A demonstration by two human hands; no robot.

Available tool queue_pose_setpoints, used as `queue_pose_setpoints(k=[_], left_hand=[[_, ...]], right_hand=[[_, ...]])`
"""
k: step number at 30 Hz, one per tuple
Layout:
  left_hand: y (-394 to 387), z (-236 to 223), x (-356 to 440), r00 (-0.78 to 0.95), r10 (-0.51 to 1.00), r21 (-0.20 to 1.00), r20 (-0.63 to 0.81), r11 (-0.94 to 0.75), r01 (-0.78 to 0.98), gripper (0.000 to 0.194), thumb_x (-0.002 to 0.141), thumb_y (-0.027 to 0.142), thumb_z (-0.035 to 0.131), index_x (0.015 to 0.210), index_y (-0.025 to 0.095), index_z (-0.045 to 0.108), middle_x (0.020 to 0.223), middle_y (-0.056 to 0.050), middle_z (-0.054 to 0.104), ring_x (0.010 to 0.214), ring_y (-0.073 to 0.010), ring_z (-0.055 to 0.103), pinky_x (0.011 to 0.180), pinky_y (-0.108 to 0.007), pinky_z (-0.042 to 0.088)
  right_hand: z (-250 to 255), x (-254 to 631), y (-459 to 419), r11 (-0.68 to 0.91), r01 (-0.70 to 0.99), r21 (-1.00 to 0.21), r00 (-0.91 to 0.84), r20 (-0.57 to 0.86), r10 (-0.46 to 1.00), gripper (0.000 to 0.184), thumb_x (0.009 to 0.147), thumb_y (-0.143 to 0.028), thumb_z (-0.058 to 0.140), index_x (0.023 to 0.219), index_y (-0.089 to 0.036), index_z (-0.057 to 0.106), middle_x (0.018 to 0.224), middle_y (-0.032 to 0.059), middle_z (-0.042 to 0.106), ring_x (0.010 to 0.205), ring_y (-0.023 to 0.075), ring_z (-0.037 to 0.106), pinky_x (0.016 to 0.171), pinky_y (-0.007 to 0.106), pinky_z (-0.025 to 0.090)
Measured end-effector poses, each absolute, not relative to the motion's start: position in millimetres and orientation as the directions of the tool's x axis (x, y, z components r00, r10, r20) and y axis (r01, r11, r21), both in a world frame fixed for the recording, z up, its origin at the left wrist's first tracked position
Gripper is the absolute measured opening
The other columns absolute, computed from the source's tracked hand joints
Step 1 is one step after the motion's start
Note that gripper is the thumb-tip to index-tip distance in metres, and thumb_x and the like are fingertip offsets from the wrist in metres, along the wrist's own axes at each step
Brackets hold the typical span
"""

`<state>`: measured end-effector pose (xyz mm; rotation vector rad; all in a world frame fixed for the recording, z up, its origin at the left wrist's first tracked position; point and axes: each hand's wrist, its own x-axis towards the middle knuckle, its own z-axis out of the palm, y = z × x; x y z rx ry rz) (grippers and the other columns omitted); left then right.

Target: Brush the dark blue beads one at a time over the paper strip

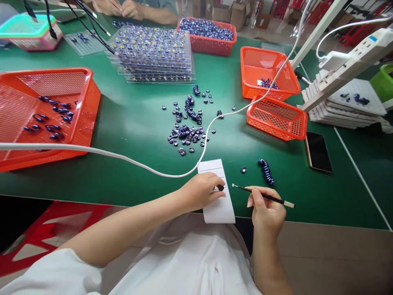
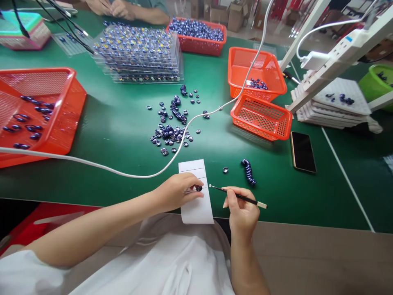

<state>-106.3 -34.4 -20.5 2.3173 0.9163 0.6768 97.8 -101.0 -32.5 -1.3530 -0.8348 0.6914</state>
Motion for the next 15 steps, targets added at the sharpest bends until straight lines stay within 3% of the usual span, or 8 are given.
queue_pose_setpoints(k=[7, 15], left_hand=[[-24, -31, -81, 0.566, 0.784, 0.674, 0.255, -0.564, 0.477, 0.029, 0.076, 0.024, 0.086, 0.09, 0.016, 0.062, 0.076, 0.001, 0.068, 0.064, -0.0132, 0.063, 0.063, -0.024, 0.05], [-28, -41, -81, 0.546, 0.787, 0.653, 0.287, -0.578, 0.49, 0.024, 0.084, 0.027, 0.079, 0.09, 0.018, 0.058, 0.076, 0.001, 0.067, 0.068, -0.014, 0.064, 0.064, -0.025, 0.05]], right_hand=[[-31, 92, -106, 0.086, 0.147, -0.985, 0.586, 0.157, 0.795, 0.015, 0.083, -0.031, 0.076, 0.082, -0.017, 0.071, 0.081, 0.0053, 0.076, 0.047, 0.0097, 0.059, 0.045, 0.025, 0.05], [-38, 91, -112, 0.103, 0.274, -0.956, 0.484, 0.23, 0.845, 0.009, 0.086, -0.028, 0.073, 0.088, -0.019, 0.071, 0.089, 0.0055, 0.077, 0.052, 0.0108, 0.063, 0.05, 0.027, 0.056]])
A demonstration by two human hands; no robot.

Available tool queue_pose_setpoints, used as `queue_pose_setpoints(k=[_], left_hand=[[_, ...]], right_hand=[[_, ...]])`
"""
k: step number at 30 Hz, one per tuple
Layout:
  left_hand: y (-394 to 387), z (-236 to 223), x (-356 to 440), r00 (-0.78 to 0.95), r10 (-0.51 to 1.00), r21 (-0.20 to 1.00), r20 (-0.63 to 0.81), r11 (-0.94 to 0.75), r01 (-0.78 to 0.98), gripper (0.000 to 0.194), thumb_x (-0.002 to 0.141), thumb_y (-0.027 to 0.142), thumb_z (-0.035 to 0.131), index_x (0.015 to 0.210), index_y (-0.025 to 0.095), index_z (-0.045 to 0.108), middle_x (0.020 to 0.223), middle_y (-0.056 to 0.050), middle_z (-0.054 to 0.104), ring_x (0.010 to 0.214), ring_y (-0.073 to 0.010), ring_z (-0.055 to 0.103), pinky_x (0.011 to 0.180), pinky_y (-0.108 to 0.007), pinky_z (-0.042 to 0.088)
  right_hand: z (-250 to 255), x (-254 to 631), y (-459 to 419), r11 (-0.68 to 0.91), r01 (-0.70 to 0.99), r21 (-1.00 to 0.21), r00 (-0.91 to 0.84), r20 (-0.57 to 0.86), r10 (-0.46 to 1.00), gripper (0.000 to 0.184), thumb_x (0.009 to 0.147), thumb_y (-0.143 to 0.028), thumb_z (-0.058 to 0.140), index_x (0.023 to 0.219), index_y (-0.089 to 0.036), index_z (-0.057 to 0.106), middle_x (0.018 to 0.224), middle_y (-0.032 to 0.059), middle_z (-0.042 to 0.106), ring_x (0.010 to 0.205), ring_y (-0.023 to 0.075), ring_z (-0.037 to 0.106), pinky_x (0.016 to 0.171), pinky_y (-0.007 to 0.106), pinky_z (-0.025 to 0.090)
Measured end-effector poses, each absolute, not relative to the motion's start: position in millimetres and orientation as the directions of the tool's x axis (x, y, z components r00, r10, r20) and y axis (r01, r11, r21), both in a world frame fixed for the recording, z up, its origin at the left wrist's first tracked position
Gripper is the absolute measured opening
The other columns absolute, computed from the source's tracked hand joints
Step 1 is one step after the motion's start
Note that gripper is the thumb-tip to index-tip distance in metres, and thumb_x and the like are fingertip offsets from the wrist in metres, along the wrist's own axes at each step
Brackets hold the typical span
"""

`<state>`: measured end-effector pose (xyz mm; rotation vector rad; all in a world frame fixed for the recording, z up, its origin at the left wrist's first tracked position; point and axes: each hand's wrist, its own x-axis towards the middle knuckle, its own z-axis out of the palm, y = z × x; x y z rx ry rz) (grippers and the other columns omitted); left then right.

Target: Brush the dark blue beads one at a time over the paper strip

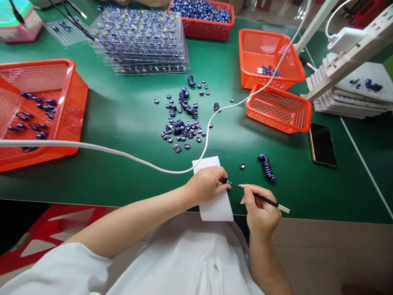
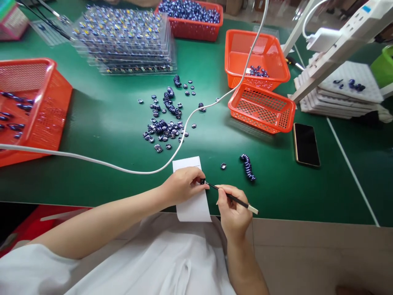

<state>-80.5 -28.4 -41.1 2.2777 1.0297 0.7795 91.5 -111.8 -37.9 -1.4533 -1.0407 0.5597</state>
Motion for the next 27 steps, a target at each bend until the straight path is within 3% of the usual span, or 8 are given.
queue_pose_setpoints(k=[11, 27], left_hand=[[-28.5, -43.2, -78.7, 0.54, 0.789, 0.625, 0.294, -0.586, 0.516, 0.024, 0.084, 0.028, 0.079, 0.09, 0.018, 0.057, 0.075, 0.001, 0.067, 0.069, -0.0155, 0.066, 0.064, -0.026, 0.051], [-28.4, -44.8, -78.8, 0.549, 0.791, 0.626, 0.271, -0.578, 0.524, 0.023, 0.087, 0.03, 0.075, 0.09, 0.019, 0.056, 0.076, 0.001, 0.066, 0.07, -0.0158, 0.066, 0.065, -0.026, 0.05]], right_hand=[[-36.8, 89.5, -113.4, 0.076, 0.411, -0.909, 0.441, 0.271, 0.855, 0.006, 0.087, -0.026, 0.072, 0.09, -0.021, 0.074, 0.09, 0.0048, 0.078, 0.059, 0.0132, 0.068, 0.052, 0.027, 0.058], [-39.6, 88.3, -114.2, 0.077, 0.477, -0.876, 0.422, 0.305, 0.854, 0.007, 0.088, -0.028, 0.072, 0.092, -0.022, 0.073, 0.092, 0.0051, 0.078, 0.07, 0.0168, 0.073, 0.057, 0.028, 0.06]])
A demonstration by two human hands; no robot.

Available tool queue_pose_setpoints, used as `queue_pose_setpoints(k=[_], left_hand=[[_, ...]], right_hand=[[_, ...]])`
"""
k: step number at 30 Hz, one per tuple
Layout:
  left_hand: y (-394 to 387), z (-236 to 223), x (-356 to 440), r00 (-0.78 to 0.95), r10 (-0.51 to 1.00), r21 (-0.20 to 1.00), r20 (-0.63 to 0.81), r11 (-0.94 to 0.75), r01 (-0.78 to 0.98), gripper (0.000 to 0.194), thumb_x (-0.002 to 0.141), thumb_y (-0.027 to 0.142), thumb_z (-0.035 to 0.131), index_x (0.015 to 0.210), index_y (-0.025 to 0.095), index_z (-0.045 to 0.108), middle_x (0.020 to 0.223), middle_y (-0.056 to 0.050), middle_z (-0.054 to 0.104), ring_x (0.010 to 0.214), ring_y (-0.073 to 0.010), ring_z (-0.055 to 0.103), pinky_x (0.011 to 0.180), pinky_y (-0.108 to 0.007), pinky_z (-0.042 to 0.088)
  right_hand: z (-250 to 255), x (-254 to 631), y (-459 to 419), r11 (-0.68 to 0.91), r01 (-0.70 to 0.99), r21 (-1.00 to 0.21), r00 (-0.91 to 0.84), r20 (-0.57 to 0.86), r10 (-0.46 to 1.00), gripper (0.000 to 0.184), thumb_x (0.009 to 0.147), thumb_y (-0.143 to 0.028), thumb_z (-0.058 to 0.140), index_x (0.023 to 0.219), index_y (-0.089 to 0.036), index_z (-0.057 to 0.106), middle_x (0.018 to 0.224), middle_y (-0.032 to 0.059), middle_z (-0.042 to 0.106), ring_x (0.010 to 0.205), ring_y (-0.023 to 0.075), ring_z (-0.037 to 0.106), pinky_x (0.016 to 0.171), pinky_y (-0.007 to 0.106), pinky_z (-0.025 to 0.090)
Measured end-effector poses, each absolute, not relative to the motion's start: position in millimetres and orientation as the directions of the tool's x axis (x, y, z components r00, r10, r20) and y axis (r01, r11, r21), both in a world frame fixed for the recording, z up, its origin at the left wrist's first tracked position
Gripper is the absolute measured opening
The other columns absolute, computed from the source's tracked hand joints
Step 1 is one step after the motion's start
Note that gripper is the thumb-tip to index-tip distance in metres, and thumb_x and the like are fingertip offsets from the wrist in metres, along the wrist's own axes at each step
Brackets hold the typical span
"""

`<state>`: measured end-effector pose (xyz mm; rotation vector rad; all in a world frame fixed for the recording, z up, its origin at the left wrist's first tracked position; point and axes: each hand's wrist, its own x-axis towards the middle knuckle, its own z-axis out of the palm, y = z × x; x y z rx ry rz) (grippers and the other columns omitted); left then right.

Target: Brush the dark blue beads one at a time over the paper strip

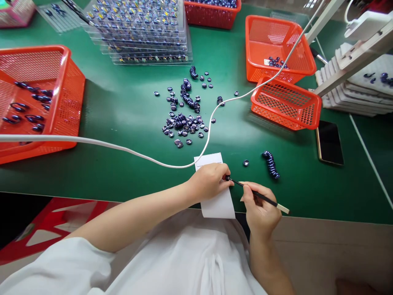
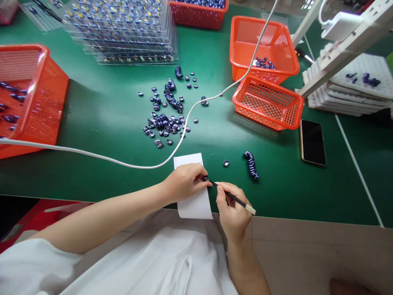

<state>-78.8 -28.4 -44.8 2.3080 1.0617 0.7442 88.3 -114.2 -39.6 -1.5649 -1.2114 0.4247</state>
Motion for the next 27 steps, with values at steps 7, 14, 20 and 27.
queue_pose_setpoints(k=[7, 14, 20, 27], left_hand=[[-28.2, -45.9, -79.0, 0.545, 0.784, 0.628, 0.297, -0.591, 0.507, 0.021, 0.087, 0.029, 0.074, 0.089, 0.018, 0.056, 0.074, 0.001, 0.066, 0.067, -0.0153, 0.065, 0.063, -0.026, 0.049], [-27.2, -45.3, -79.2, 0.543, 0.774, 0.623, 0.327, -0.609, 0.492, 0.019, 0.085, 0.023, 0.074, 0.089, 0.017, 0.057, 0.075, 0.001, 0.066, 0.067, -0.0153, 0.064, 0.062, -0.025, 0.047], [-27.4, -44.7, -79.4, 0.548, 0.765, 0.624, 0.339, -0.619, 0.477, 0.018, 0.086, 0.022, 0.074, 0.09, 0.017, 0.057, 0.076, 0.0, 0.067, 0.067, -0.0154, 0.064, 0.061, -0.025, 0.047], [-26.9, -45.4, -80.0, 0.554, 0.769, 0.612, 0.318, -0.613, 0.5, 0.013, 0.088, 0.022, 0.069, 0.09, 0.018, 0.057, 0.076, 0.0, 0.067, 0.068, -0.0147, 0.064, 0.062, -0.025, 0.049]], right_hand=[[-42.7, 90.0, -115.0, 0.146, 0.509, -0.848, 0.364, 0.366, 0.857, 0.006, 0.088, -0.024, 0.071, 0.094, -0.024, 0.072, 0.094, 0.0045, 0.078, 0.071, 0.0176, 0.074, 0.06, 0.031, 0.062], [-42.1, 91.3, -113.5, 0.217, 0.502, -0.838, 0.335, 0.419, 0.844, 0.016, 0.085, -0.016, 0.073, 0.099, -0.025, 0.072, 0.095, 0.0033, 0.078, 0.073, 0.0179, 0.075, 0.059, 0.031, 0.061], [-41.7, 89.6, -114.9, 0.187, 0.434, -0.881, 0.377, 0.367, 0.851, 0.011, 0.087, -0.019, 0.072, 0.096, -0.024, 0.072, 0.094, 0.0036, 0.078, 0.07, 0.0172, 0.074, 0.058, 0.03, 0.061], [-40.6, 91.0, -112.6, 0.099, 0.538, -0.837, 0.347, 0.327, 0.879, 0.006, 0.088, -0.027, 0.071, 0.091, -0.023, 0.074, 0.09, 0.0038, 0.077, 0.066, 0.0151, 0.071, 0.058, 0.028, 0.06]])
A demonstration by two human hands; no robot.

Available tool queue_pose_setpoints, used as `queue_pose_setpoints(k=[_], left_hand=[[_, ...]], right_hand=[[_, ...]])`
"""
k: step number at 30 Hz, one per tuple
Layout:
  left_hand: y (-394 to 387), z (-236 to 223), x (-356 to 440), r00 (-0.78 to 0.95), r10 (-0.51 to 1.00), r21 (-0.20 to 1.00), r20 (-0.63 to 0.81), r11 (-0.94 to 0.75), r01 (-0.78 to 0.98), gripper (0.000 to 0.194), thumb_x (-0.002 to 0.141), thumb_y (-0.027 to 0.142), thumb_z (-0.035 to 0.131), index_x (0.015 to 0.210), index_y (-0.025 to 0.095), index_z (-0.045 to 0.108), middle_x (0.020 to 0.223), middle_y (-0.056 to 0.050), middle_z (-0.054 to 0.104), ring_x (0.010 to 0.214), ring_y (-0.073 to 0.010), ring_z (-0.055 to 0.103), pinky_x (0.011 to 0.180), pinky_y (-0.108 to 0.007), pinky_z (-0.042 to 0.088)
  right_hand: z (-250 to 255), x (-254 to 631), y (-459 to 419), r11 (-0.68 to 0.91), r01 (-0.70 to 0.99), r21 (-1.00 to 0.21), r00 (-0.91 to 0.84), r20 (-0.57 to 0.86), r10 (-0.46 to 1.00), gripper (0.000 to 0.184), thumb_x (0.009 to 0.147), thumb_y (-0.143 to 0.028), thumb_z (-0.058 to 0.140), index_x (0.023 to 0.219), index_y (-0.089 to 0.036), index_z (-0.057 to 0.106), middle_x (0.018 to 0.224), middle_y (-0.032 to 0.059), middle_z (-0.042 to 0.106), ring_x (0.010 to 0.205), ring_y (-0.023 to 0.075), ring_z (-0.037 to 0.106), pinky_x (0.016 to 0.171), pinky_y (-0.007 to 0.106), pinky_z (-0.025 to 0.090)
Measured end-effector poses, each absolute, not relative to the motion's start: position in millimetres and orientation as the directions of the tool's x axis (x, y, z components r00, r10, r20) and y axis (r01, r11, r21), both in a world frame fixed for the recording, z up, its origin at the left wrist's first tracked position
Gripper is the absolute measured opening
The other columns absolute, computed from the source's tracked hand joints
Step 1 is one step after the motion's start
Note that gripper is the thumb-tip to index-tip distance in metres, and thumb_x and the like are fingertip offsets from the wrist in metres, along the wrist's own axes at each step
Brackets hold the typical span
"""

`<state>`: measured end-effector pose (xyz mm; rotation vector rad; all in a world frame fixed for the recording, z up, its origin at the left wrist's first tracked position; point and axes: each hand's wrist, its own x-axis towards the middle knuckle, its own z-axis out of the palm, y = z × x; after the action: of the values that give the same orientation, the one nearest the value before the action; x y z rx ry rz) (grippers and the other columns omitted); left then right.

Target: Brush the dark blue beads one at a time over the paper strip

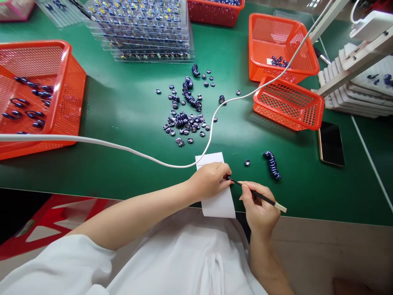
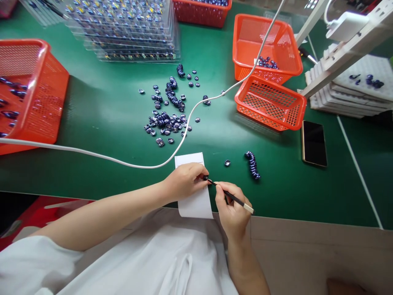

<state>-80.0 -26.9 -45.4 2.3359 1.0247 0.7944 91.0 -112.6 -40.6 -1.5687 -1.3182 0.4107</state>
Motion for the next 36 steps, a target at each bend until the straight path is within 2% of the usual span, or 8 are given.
queue_pose_setpoints(k=[5, 11, 19, 24, 28, 31, 33, 36], left_hand=[[-28, -45, -80, 0.55, 0.771, 0.606, 0.321, -0.614, 0.506, 0.013, 0.087, 0.021, 0.07, 0.089, 0.018, 0.058, 0.075, 0.0, 0.067, 0.068, -0.0148, 0.064, 0.063, -0.025, 0.05], [-28, -43, -80, 0.551, 0.763, 0.605, 0.338, -0.625, 0.494, 0.016, 0.086, 0.021, 0.073, 0.091, 0.017, 0.058, 0.076, 0.0, 0.068, 0.066, -0.0145, 0.064, 0.062, -0.025, 0.049], [-30, -45, -78, 0.55, 0.787, 0.623, 0.279, -0.585, 0.519, 0.017, 0.085, 0.024, 0.075, 0.091, 0.018, 0.059, 0.076, 0.001, 0.068, 0.069, -0.0147, 0.065, 0.064, -0.025, 0.05], [-21, -35, -86, 0.534, 0.799, 0.634, 0.277, -0.569, 0.523, 0.015, 0.088, 0.025, 0.074, 0.095, 0.017, 0.063, 0.079, 0.0, 0.069, 0.07, -0.0145, 0.064, 0.066, -0.025, 0.051], [4, -20, -118, 0.331, 0.89, 0.505, 0.315, -0.452, 0.735, 0.012, 0.092, 0.021, 0.064, 0.103, 0.018, 0.067, 0.092, -0.006, 0.07, 0.085, -0.0209, 0.065, 0.078, -0.033, 0.054], [18, -10, -134, 0.181, 0.912, 0.342, 0.369, -0.314, 0.886, 0.027, 0.091, 0.022, 0.062, 0.116, 0.015, 0.067, 0.107, -0.014, 0.065, 0.105, -0.0312, 0.059, 0.093, -0.049, 0.052], [18, -5, -128, 0.201, 0.9, 0.288, 0.387, -0.326, 0.9, 0.036, 0.089, 0.019, 0.063, 0.125, 0.013, 0.063, 0.12, -0.018, 0.06, 0.115, -0.0351, 0.054, 0.099, -0.054, 0.049], [8, -2, -97, 0.413, 0.837, 0.282, 0.359, -0.519, 0.807, 0.037, 0.09, 0.015, 0.062, 0.127, 0.012, 0.062, 0.129, -0.019, 0.057, 0.119, -0.0345, 0.051, 0.101, -0.053, 0.049]], right_hand=[[-39, 91, -110, 0.113, 0.527, -0.842, 0.362, 0.343, 0.867, 0.003, 0.087, -0.024, 0.072, 0.087, -0.022, 0.074, 0.086, 0.0023, 0.076, 0.063, 0.0129, 0.068, 0.055, 0.025, 0.056], [-36, 91, -110, 0.079, 0.444, -0.893, 0.385, 0.27, 0.883, 0.006, 0.088, -0.025, 0.072, 0.091, -0.021, 0.074, 0.088, 0.0022, 0.076, 0.054, 0.0102, 0.064, 0.052, 0.025, 0.055], [-38, 88, -110, 0.075, 0.501, -0.862, 0.396, 0.305, 0.866, 0.006, 0.088, -0.026, 0.072, 0.091, -0.021, 0.075, 0.09, 0.0034, 0.077, 0.054, 0.0099, 0.065, 0.053, 0.025, 0.055], [-36, 90, -112, 0.118, 0.313, -0.942, 0.452, 0.257, 0.854, 0.007, 0.088, -0.026, 0.071, 0.092, -0.02, 0.073, 0.092, 0.0042, 0.076, 0.052, 0.0101, 0.064, 0.052, 0.027, 0.057], [-35, 90, -114, 0.172, 0.203, -0.964, 0.517, 0.255, 0.817, 0.005, 0.087, -0.023, 0.072, 0.09, -0.02, 0.07, 0.093, 0.0048, 0.076, 0.054, 0.0104, 0.065, 0.053, 0.028, 0.058], [-36, 89, -112, 0.231, 0.174, -0.957, 0.599, 0.289, 0.747, 0.006, 0.086, -0.023, 0.073, 0.088, -0.019, 0.068, 0.09, 0.0043, 0.076, 0.051, 0.0101, 0.064, 0.052, 0.028, 0.058], [-37, 88, -110, 0.274, 0.157, -0.949, 0.642, 0.309, 0.702, 0.007, 0.086, -0.023, 0.073, 0.088, -0.019, 0.067, 0.088, 0.0036, 0.075, 0.05, 0.0096, 0.064, 0.051, 0.028, 0.057], [-39, 88, -107, 0.313, 0.147, -0.938, 0.685, 0.325, 0.653, 0.008, 0.087, -0.022, 0.072, 0.088, -0.019, 0.065, 0.088, 0.0031, 0.075, 0.05, 0.0096, 0.063, 0.05, 0.028, 0.055]])
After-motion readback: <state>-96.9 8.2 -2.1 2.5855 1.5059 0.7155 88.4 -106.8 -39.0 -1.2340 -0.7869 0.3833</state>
